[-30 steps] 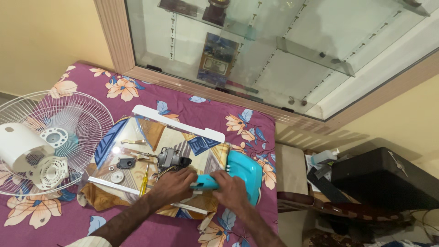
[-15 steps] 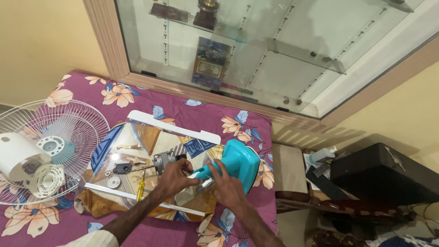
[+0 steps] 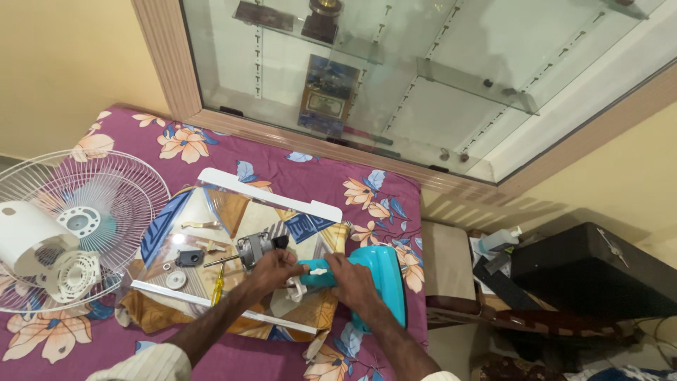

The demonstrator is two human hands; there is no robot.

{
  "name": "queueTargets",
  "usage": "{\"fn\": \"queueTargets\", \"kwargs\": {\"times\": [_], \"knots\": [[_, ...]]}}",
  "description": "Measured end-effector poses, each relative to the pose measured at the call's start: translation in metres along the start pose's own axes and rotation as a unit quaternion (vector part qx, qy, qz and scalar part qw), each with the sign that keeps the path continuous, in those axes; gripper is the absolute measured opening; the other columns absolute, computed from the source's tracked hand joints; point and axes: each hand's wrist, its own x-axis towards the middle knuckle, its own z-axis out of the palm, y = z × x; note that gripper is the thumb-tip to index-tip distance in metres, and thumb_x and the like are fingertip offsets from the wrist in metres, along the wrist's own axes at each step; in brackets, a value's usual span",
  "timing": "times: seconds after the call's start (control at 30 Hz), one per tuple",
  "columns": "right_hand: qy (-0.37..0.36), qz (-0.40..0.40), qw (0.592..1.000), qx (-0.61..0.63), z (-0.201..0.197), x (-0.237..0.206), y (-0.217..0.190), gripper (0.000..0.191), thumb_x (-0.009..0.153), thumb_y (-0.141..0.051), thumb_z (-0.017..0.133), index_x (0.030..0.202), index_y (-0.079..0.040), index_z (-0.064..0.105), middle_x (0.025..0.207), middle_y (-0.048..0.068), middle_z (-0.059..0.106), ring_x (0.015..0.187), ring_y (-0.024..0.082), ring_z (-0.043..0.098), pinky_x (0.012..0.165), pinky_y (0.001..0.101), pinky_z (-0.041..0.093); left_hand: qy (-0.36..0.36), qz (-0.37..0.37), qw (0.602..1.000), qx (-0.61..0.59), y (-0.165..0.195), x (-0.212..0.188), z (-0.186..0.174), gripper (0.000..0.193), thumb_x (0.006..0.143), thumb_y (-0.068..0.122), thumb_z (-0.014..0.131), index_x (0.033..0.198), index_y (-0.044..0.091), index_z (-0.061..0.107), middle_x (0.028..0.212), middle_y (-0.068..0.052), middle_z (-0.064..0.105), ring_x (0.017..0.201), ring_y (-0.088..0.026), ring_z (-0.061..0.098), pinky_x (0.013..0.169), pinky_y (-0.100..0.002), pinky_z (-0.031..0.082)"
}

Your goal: The person works on a disassembled electric fan motor and housing on a table. They repeatedly attach and detach a white plastic component to the motor shaft, then use a screwdriver to tighten a screw on the motor assembly. The fan cage and blades remain disassembled on the table.

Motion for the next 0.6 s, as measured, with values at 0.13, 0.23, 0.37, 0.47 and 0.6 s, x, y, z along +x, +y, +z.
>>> {"fn": "queueTargets", "kwargs": {"times": [0.13, 0.23, 0.37, 0.47, 0.6], "knots": [[0.02, 0.044, 0.992, 0.118, -0.008, -0.005, -0.003, 0.078, 0.067, -0.011, 0.085, 0.134, -0.01, 0.046, 0.128, 0.016, 0.052, 0.103, 0.043, 0.065, 0.082, 0.0505, 0.055, -0.01, 0.002, 0.998, 0.067, -0.006, 0.011, 0.006, 0.034, 0.091, 0.029, 0.076, 0.106, 0.002, 0.063, 0.093, -0.011, 0.071, 0.07, -0.015, 0.065, 0.059, -0.029, 0.055], [0.029, 0.055, 0.983, 0.174, -0.018, -0.006, -0.008, 0.064, 0.078, -0.008, 0.073, 0.133, -0.003, 0.041, 0.124, 0.02, 0.047, 0.108, 0.041, 0.062, 0.088, 0.0482, 0.054, 0.001, 0.045, 0.996, 0.077, -0.009, 0.012, 0.008, 0.033, 0.093, 0.029, 0.072, 0.11, 0.001, 0.065, 0.097, -0.012, 0.071, 0.073, -0.016, 0.065, 0.058, -0.028, 0.054], [0.018, 0.023, 0.975, 0.219, -0.036, -0.01, -0.018, 0.037, 0.097, -0.012, 0.054, 0.133, -0.004, 0.054, 0.121, 0.018, 0.051, 0.103, 0.033, 0.065, 0.089, 0.0445, 0.054, 0.027, 0.044, 0.998, 0.045, -0.012, 0.012, 0.011, 0.044, 0.094, 0.029, 0.071, 0.124, 0.001, 0.054, 0.104, -0.012, 0.066, 0.078, -0.016, 0.067, 0.06, -0.031, 0.058], [0.045, 0.001, 0.971, 0.234, -0.045, -0.009, -0.023, 0.034, 0.098, -0.016, 0.054, 0.129, -0.003, 0.063, 0.11, 0.018, 0.062, 0.098, 0.033, 0.068, 0.086, 0.0438, 0.054, -0.005, 0.023, 0.998, 0.065, -0.01, 0.009, 0.009, 0.051, 0.098, 0.032, 0.063, 0.137, 0.001, 0.052, 0.108, -0.008, 0.067, 0.082, -0.014, 0.069, 0.066, -0.031, 0.06], [0.133, 0.104, 0.95, 0.263, -0.037, 0.004, -0.034, 0.033, 0.099, -0.028, 0.06, 0.115, -0.001, 0.066, 0.093, 0.016, 0.074, 0.088, 0.031, 0.075, 0.078, 0.0414, 0.057, -0.064, 0.04, 0.993, 0.095, -0.005, 0.004, 0.004, 0.05, 0.105, 0.036, 0.059, 0.13, -0.005, 0.071, 0.09, -0.015, 0.071, 0.071, -0.017, 0.061, 0.06, -0.032, 0.053]]}}
